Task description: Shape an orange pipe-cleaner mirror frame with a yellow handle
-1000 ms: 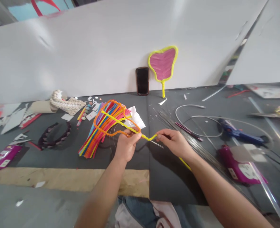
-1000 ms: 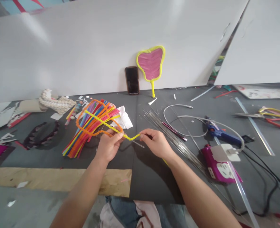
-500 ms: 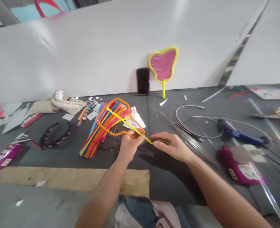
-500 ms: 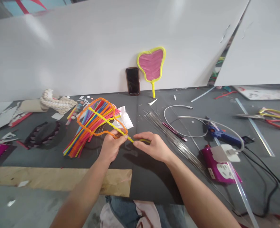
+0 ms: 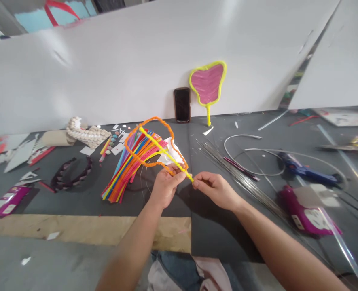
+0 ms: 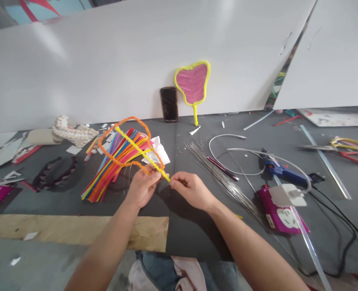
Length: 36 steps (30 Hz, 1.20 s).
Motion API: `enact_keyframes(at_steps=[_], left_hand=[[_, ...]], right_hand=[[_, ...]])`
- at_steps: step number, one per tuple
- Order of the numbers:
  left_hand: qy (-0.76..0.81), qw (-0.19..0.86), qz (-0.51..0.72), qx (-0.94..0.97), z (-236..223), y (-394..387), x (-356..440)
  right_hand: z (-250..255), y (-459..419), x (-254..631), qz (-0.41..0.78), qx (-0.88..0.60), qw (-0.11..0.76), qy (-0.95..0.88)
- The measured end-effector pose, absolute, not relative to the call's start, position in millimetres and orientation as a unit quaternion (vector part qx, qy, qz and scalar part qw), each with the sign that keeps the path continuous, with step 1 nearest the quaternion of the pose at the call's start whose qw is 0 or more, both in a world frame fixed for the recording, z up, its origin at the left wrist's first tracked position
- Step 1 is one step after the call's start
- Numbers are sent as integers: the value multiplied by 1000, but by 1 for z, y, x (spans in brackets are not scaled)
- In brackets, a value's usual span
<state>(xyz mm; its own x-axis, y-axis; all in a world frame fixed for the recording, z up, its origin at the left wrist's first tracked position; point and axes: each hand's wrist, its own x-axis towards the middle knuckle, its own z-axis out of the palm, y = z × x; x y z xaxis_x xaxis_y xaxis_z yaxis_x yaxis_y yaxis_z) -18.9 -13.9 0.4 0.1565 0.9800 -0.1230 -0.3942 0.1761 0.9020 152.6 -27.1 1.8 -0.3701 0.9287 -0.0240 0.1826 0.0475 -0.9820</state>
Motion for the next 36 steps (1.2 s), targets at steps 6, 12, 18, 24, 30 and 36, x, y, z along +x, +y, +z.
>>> enact_keyframes(at_steps=[6, 12, 18, 24, 30, 36], left_hand=[[391, 682, 470, 403, -5, -17, -14], [441, 653, 472, 395, -9, -18, -9], [455, 625, 474, 422, -8, -17, -10], [450, 613, 489, 426, -10, -15, -14], [418, 652, 495, 394, -5, -15, -16], [366, 701, 499, 354, -2, -16, -15]], right_hand=[[-2, -28, 149, 509, -461, 393, -612], [-2, -31, 142, 492, -483, 388, -611], [-5, -30, 145, 502, -459, 382, -625], [-8, -26, 151, 488, -476, 399, -614], [-2, -25, 156, 375, -514, 424, -644], [-5, -28, 150, 329, -506, 399, -691]])
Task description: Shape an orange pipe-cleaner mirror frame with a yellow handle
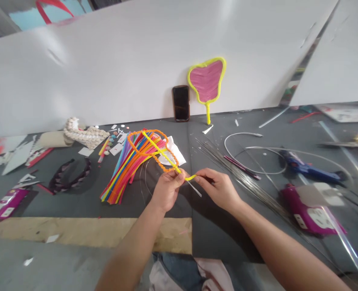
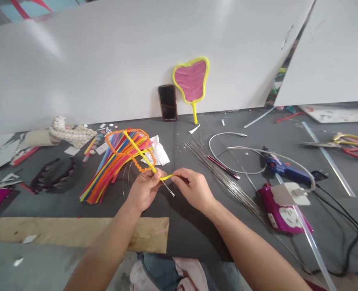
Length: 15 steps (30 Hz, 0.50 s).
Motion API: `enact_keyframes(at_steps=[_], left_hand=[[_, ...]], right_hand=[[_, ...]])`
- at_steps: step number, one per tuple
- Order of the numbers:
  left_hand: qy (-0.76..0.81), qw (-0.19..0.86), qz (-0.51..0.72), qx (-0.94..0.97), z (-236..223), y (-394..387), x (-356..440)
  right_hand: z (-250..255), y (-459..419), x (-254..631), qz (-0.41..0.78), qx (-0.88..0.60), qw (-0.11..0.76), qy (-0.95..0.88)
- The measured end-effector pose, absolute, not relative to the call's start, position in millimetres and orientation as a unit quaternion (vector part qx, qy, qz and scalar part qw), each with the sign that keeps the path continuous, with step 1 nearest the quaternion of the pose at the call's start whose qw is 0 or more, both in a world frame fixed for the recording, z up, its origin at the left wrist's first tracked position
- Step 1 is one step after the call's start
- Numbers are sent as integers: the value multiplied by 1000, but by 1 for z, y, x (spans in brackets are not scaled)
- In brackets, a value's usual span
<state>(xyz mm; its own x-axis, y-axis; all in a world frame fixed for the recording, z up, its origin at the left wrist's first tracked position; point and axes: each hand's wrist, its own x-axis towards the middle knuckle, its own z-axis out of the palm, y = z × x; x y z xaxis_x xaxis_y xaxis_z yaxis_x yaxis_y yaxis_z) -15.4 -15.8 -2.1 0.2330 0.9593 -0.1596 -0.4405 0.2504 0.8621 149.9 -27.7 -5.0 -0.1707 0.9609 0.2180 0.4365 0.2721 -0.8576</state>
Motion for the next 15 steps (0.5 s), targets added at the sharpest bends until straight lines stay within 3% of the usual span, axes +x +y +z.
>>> enact_keyframes(at_steps=[8, 15], left_hand=[[364, 688, 544, 314, 0, -14, -14], [450, 570, 557, 403, -12, -13, -14]], right_hand=[[-18, -41, 132, 254, -454, 307, -797], [-17, -51, 123, 196, -394, 283, -852]])
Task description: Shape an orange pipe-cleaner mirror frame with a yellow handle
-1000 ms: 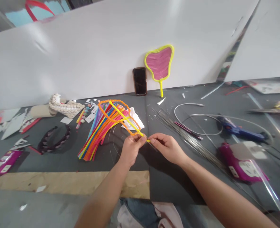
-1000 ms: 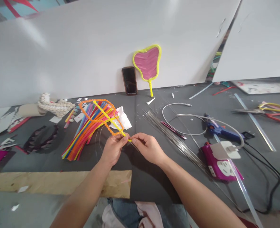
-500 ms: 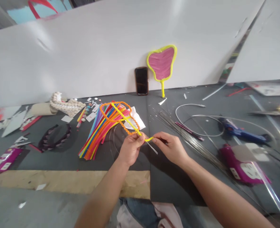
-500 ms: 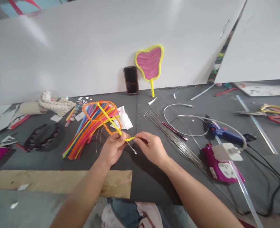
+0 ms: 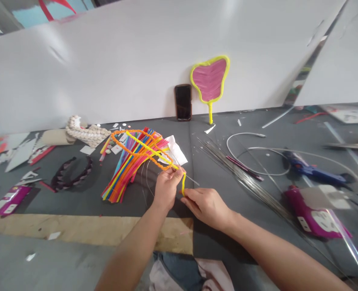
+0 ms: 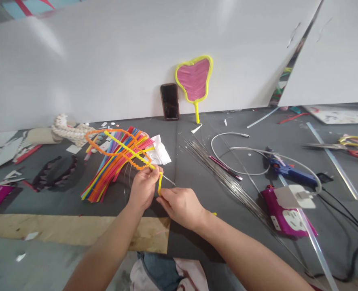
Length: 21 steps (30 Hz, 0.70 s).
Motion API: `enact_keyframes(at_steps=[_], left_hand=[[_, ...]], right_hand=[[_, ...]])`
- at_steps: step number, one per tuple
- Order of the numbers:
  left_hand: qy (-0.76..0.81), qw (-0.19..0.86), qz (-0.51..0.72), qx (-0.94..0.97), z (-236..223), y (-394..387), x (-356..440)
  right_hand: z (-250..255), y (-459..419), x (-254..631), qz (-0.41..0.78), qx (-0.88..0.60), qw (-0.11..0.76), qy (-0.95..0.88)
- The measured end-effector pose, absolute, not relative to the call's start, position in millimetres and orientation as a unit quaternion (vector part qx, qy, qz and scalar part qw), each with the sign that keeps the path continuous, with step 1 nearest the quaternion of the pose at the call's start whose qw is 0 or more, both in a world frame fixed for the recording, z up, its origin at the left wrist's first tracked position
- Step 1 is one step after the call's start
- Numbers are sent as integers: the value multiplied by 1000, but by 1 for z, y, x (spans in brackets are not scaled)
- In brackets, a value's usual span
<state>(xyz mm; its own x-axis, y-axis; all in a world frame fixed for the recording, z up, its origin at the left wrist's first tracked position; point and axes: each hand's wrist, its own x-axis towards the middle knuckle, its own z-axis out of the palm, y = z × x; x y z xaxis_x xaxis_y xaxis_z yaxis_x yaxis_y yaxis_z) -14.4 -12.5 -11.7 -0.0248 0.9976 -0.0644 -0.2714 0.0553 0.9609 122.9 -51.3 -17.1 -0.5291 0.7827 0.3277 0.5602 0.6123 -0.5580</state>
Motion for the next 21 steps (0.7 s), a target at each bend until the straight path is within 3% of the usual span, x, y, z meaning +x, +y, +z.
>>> enact_keyframes(at_steps=[10, 15, 21], left_hand=[[528, 492, 483, 496, -10, -15, -19], [460, 567, 499, 466, -8, -16, -18], [355, 669, 518, 398, 0, -18, -13]], right_hand=[[-1, -43, 144, 214, -410, 378, -802], [1, -34, 155, 260, -491, 410, -723], [-6, -29, 152, 305, -519, 362, -711]])
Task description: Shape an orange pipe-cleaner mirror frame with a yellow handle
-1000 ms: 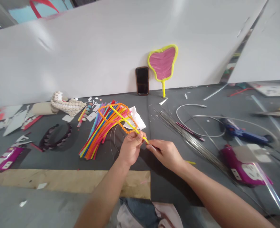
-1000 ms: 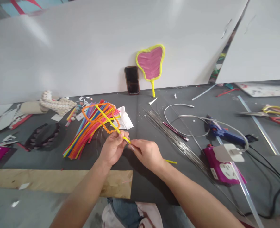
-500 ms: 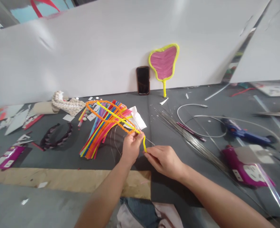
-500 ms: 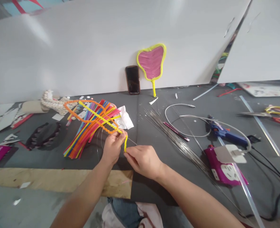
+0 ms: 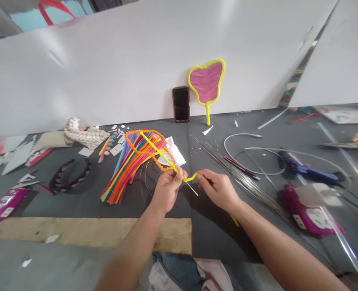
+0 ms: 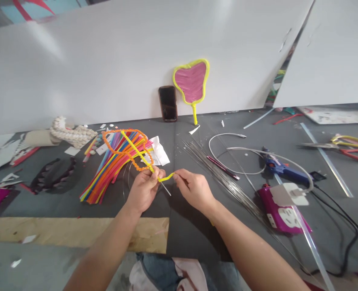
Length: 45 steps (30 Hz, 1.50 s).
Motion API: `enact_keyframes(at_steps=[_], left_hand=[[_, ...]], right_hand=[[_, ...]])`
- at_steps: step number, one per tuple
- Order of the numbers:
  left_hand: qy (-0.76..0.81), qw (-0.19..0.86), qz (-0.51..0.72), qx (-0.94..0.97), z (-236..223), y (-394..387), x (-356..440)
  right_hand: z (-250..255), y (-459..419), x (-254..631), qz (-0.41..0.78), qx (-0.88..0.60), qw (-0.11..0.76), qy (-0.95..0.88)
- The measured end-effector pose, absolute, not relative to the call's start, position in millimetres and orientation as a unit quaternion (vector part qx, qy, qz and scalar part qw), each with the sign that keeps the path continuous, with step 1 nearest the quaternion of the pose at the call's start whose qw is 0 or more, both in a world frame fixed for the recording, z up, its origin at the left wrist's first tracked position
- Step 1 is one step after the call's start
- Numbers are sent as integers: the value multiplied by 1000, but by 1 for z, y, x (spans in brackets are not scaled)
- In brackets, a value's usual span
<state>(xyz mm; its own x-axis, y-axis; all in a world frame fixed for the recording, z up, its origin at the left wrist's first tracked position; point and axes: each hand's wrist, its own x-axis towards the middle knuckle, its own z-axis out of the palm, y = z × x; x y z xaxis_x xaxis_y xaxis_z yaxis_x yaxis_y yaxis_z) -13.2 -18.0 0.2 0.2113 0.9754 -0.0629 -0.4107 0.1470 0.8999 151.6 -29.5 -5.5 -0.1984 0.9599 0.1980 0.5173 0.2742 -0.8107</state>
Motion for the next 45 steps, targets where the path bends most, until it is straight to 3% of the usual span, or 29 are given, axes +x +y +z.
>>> enact_keyframes(at_steps=[6, 12, 16, 19, 23, 29, 34, 39, 45], left_hand=[[314, 709, 536, 334, 6, -18, -13], [366, 681, 547, 321, 5, -15, -13], [367, 669, 547, 343, 3, -14, -14], [362, 664, 540, 368, 2, -14, -16], [363, 644, 503, 448, -2, -17, -18], [393, 591, 468, 527, -4, -18, -17], [390, 570, 438, 576, 0, -17, -16], [378, 562, 453, 579, 2, -17, -17], [396, 600, 458, 523, -1, -17, -16]], right_hand=[[-13, -36, 138, 316, -483, 282, -766], [-15, -41, 133, 326, -463, 271, -779], [-13, -35, 140, 405, -453, 301, -735], [-11, -29, 145, 513, -462, 370, -622], [-6, -25, 151, 513, -466, 445, -567], [1, -28, 155, 621, -384, 343, -590], [0, -29, 153, 704, -326, 337, -534], [-3, -31, 149, 708, -322, 353, -519], [0, -32, 141, 616, -377, 395, -567]])
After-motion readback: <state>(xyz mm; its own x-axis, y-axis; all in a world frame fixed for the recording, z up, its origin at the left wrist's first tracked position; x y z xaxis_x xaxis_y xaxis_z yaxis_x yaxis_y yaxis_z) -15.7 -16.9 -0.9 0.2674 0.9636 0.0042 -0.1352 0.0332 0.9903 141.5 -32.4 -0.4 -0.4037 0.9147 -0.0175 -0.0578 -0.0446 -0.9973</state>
